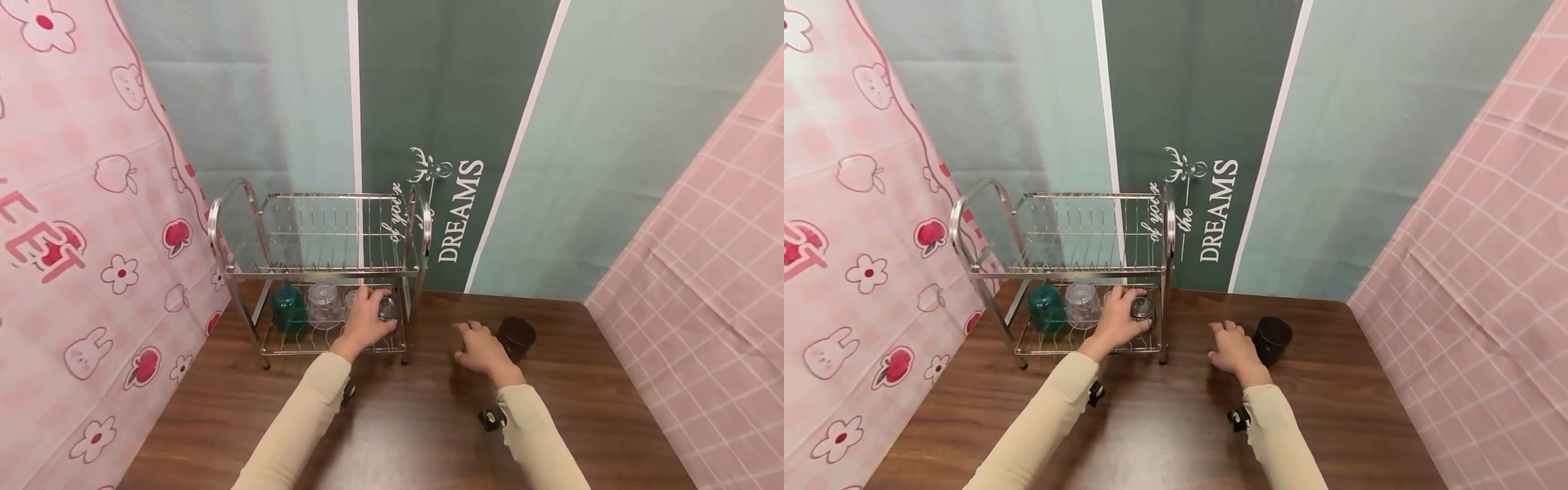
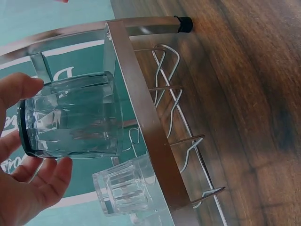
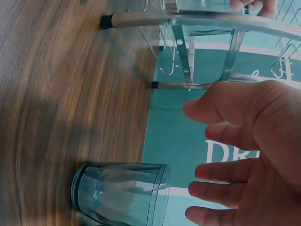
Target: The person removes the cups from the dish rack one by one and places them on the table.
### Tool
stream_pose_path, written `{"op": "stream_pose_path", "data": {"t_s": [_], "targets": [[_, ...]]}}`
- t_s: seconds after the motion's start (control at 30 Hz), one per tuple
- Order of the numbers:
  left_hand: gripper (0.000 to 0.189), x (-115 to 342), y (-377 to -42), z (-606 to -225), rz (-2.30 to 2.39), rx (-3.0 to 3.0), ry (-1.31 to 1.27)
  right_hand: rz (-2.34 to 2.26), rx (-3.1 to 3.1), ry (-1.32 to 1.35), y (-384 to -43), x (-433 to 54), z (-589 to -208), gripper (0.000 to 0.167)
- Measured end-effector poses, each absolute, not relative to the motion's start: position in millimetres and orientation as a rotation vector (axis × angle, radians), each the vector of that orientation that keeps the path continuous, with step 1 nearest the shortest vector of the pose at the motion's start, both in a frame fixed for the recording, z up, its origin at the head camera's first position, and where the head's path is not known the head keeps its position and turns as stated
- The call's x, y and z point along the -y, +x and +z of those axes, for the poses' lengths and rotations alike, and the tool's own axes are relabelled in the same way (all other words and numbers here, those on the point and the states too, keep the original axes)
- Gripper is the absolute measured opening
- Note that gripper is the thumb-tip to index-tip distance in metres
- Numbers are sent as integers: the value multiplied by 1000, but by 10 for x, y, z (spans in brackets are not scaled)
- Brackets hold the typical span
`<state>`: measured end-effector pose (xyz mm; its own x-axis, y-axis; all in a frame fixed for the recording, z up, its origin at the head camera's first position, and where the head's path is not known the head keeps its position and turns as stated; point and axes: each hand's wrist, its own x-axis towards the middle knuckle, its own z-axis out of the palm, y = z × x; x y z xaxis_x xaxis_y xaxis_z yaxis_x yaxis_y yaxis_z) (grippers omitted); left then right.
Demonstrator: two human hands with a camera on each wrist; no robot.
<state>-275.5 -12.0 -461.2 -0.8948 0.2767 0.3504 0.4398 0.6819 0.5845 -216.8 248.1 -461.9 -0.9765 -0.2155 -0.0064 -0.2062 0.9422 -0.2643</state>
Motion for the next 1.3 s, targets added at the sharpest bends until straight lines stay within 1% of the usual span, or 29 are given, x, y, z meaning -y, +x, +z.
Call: {"op": "stream_pose_path", "data": {"t_s": [0.47,0.7,1.03,1.3], "targets": [[62,172,-2610,-4598,-1068,2644,-547,-436,-3050,-329,-2021,-2409,-4610,52],[63,199,-2536,-4582,-1085,2604,-550,-492,-3040,-322,-1955,-2404,-4623,54],[57,252,-2399,-4486,-1056,2624,-638,-583,-3006,-350,-1864,-2387,-4647,55],[59,287,-2318,-4508,-1072,2640,-673,-672,-2999,-391,-1797,-2366,-4640,53]]}}
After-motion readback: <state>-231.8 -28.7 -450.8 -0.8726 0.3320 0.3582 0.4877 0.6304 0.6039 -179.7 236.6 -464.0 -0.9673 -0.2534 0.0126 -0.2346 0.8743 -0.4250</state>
